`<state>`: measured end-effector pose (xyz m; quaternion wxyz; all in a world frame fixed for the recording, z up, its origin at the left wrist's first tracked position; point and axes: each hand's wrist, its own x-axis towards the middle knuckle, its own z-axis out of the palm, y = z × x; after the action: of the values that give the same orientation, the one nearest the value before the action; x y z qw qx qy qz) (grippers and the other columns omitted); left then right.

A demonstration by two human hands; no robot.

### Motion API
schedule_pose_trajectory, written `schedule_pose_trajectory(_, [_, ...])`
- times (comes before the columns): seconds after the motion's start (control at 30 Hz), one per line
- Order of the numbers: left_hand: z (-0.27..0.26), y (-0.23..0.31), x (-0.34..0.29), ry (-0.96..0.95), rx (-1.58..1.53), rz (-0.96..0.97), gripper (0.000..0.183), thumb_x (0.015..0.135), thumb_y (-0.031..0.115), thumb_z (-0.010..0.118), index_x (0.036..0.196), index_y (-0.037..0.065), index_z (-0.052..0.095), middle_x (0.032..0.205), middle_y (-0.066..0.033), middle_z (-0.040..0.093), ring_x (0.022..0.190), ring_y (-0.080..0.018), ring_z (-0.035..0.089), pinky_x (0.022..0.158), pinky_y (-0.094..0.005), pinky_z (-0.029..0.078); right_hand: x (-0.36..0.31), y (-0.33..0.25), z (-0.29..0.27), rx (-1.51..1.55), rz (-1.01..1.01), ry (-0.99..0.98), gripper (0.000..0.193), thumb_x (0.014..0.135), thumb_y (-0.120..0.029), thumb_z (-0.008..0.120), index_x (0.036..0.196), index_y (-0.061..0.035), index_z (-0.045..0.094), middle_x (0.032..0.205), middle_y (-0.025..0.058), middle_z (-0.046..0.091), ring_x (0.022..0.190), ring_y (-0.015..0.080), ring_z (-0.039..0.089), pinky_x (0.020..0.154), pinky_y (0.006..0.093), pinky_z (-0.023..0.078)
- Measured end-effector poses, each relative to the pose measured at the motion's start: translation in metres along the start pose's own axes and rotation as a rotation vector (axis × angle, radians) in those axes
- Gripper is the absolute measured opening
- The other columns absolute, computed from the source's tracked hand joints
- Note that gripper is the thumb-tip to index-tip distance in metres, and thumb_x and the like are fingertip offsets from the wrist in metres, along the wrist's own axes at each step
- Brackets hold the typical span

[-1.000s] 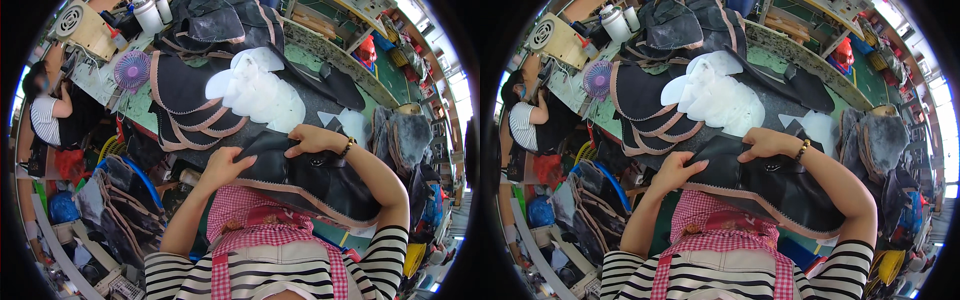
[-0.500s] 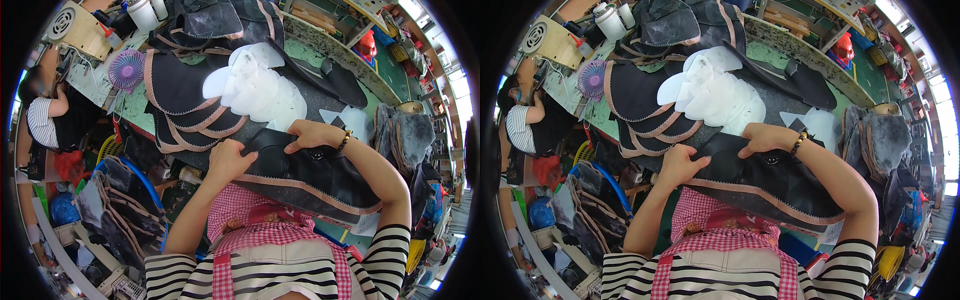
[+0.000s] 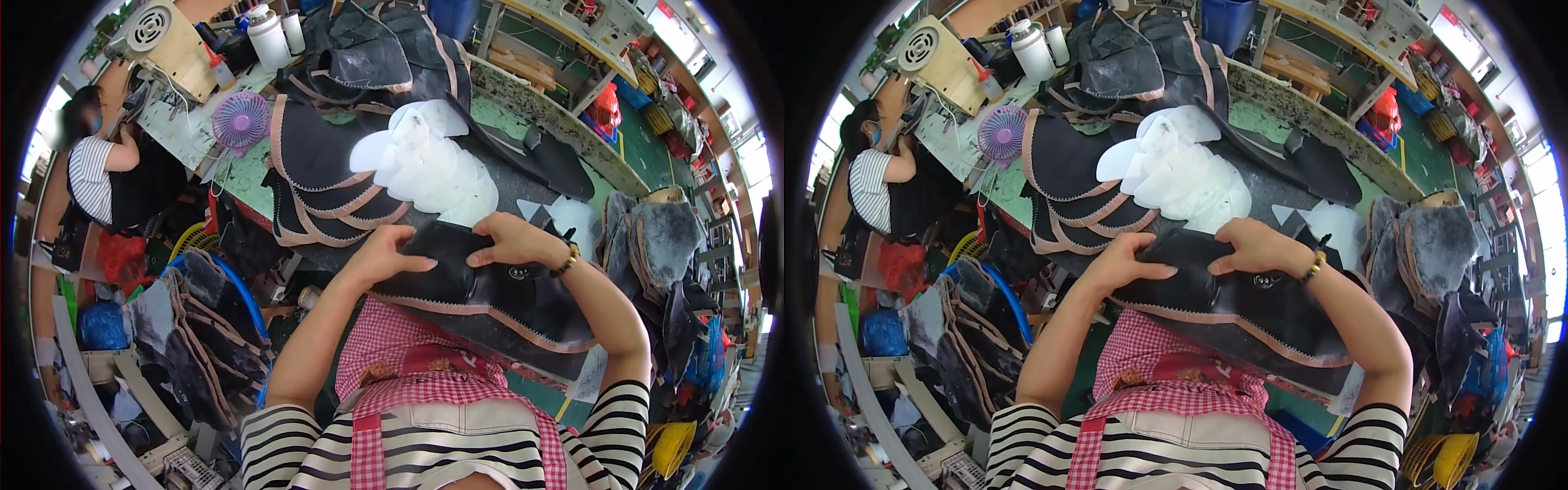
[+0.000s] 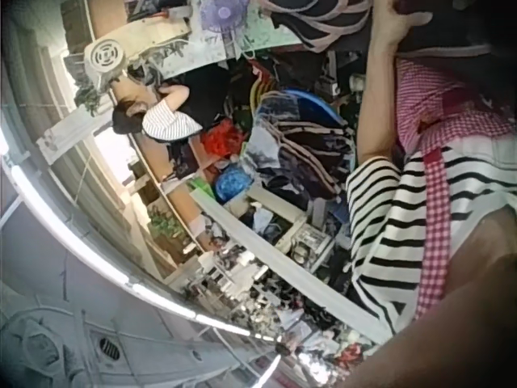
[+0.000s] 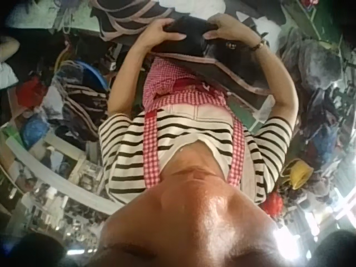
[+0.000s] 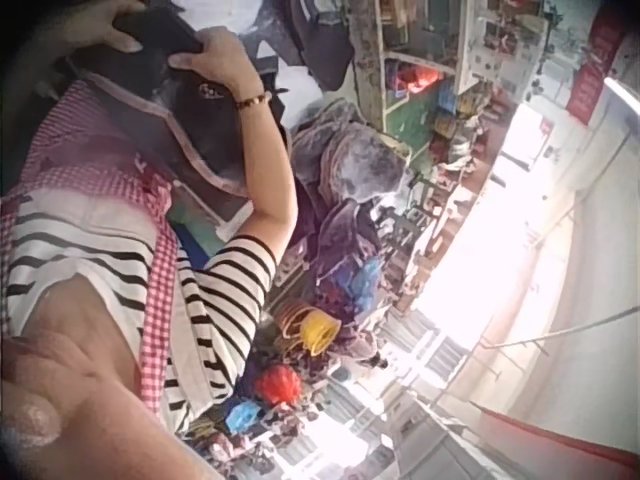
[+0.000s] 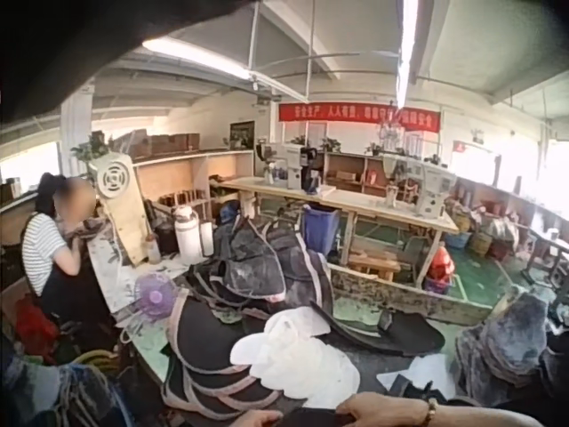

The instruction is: The person assembles footwear components by hand in a factory setting. They pick up black shoe uppers and grey fuzzy lining pieces, insert the lining into the uppers, and place the assembled units into a yellow basket. The process is repetitive, involving handling multiple identical pairs of shoe parts.

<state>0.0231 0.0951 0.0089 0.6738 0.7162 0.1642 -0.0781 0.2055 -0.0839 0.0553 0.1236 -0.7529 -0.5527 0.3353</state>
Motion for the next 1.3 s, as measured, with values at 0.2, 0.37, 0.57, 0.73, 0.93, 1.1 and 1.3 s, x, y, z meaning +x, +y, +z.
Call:
schedule_pose_trajectory(0.2, [0.012, 0.039, -0.046, -0.202, -0.24, 0.217, 0.034, 0.072, 0.002, 0.075, 0.104, -0.003, 0.066, 0.092, -0.0026, 0.068, 0.085, -0.009, 0.06, 0.08, -0.0259, 0.048, -0.063, -0.058, -0.028, 0.232, -0.081, 0.096, 0.063, 0.071, -0.027, 0.079, 0.122, -0.0031, 0.051, 0.09, 0.0196, 0.065, 0.083, 0.0315, 0.063, 0.074, 0.0382, 0.048])
schedule_pose_trajectory(0.37, [0.016, 0.05, -0.066, -0.29, -0.237, 0.249, 0.035, 0.072, -0.001, 0.075, 0.105, -0.002, 0.067, 0.091, -0.0045, 0.07, 0.084, -0.0077, 0.061, 0.078, -0.0248, 0.049, -0.087, -0.072, -0.036, 0.177, -0.238, 0.056, 0.066, 0.072, -0.024, 0.077, 0.127, -0.0001, 0.049, 0.097, 0.022, 0.065, 0.092, 0.0351, 0.064, 0.079, 0.0401, 0.05])
schedule_pose_trajectory(0.57, [0.021, 0.052, -0.091, -0.279, -0.136, 0.227, 0.028, 0.071, -0.002, 0.075, 0.098, -0.003, 0.068, 0.088, -0.0064, 0.07, 0.081, -0.0086, 0.062, 0.076, -0.0249, 0.05, -0.111, -0.107, -0.044, 0.102, -0.225, 0.091, 0.068, 0.069, -0.016, 0.078, 0.127, 0.0018, 0.047, 0.077, 0.0198, 0.065, 0.077, 0.0372, 0.065, 0.066, 0.0416, 0.05])
schedule_pose_trajectory(0.73, [0.019, 0.056, -0.099, -0.472, -0.12, 0.392, 0.023, 0.07, -0.002, 0.076, 0.091, -0.003, 0.069, 0.086, -0.0085, 0.07, 0.078, -0.0116, 0.063, 0.072, -0.0259, 0.049, -0.114, -0.112, -0.036, 0.137, -0.239, 0.053, 0.054, 0.068, -0.017, 0.078, 0.113, 0.0032, 0.055, 0.071, 0.0176, 0.064, 0.072, 0.035, 0.065, 0.063, 0.0415, 0.049])
schedule_pose_trajectory(0.93, [0.022, 0.064, -0.103, -0.431, -0.148, 0.318, 0.026, 0.068, 0.001, 0.078, 0.093, -0.001, 0.069, 0.085, -0.0079, 0.069, 0.076, -0.0132, 0.064, 0.07, -0.0258, 0.049, -0.108, -0.115, -0.031, 0.016, -0.287, -0.058, 0.027, 0.07, -0.022, 0.076, 0.075, 0.0002, 0.06, 0.065, 0.0166, 0.062, 0.07, 0.0356, 0.063, 0.063, 0.0422, 0.048])
schedule_pose_trajectory(1.1, [0.027, 0.092, -0.105, -0.3, 0.311, 0.396, 0.028, 0.066, 0.0, 0.079, 0.093, -0.001, 0.071, 0.078, -0.0075, 0.068, 0.069, -0.0139, 0.063, 0.063, -0.0265, 0.048, -0.105, -0.113, -0.024, -0.107, -0.271, -0.023, 0.034, 0.069, -0.033, 0.076, 0.078, -0.0019, 0.065, 0.066, 0.015, 0.063, 0.069, 0.0335, 0.063, 0.064, 0.0417, 0.048])
schedule_pose_trajectory(1.3, [0.021, 0.063, -0.11, -0.28, -0.01, 0.402, 0.028, 0.06, -0.007, 0.077, 0.087, -0.004, 0.071, 0.07, -0.0112, 0.066, 0.06, -0.0153, 0.061, 0.057, -0.0255, 0.045, -0.113, -0.091, -0.031, -0.061, -0.105, -0.111, 0.044, 0.064, -0.039, 0.079, 0.086, -0.0027, 0.069, 0.071, 0.0117, 0.067, 0.071, 0.0298, 0.064, 0.065, 0.0393, 0.048])
